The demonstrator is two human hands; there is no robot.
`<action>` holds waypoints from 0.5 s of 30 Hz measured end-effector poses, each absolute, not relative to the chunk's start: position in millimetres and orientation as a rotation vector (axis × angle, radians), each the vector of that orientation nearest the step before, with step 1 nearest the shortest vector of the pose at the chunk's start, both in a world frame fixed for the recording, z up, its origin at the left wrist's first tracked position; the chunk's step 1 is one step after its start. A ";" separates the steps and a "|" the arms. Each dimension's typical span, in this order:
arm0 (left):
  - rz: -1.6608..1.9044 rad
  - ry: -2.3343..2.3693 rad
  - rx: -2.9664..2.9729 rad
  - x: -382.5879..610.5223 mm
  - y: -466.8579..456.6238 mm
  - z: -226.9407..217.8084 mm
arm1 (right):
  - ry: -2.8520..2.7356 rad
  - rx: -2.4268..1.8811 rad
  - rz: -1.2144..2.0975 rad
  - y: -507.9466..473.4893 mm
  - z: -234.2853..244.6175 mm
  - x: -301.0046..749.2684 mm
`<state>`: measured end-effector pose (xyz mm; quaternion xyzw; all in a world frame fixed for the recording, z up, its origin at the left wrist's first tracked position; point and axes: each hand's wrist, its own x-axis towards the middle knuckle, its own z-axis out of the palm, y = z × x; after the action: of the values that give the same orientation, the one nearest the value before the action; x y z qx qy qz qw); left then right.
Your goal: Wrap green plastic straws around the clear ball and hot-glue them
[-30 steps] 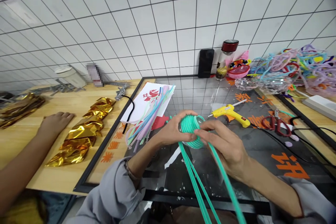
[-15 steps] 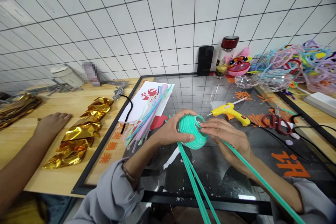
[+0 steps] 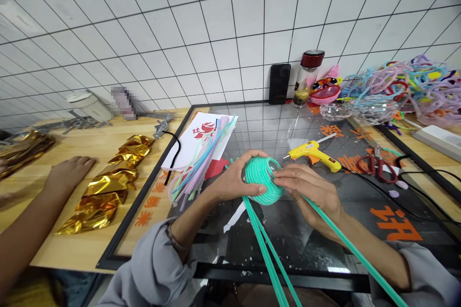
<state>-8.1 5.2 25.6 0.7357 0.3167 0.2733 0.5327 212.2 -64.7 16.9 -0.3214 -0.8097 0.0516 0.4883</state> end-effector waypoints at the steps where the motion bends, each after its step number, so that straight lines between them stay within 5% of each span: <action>1: 0.657 0.756 1.764 -8.1 5.2 25.4 | -1.969 -0.778 0.121 -64.7 17.3 212.1; 15: 0.736 0.654 1.909 -5.8 3.5 25.8 | -1.977 -0.674 0.082 -62.1 20.8 210.5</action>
<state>-5.8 3.5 25.8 0.7814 0.2675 0.3011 0.4767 210.5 -62.1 20.8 -0.2788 -0.8182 0.0339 0.5017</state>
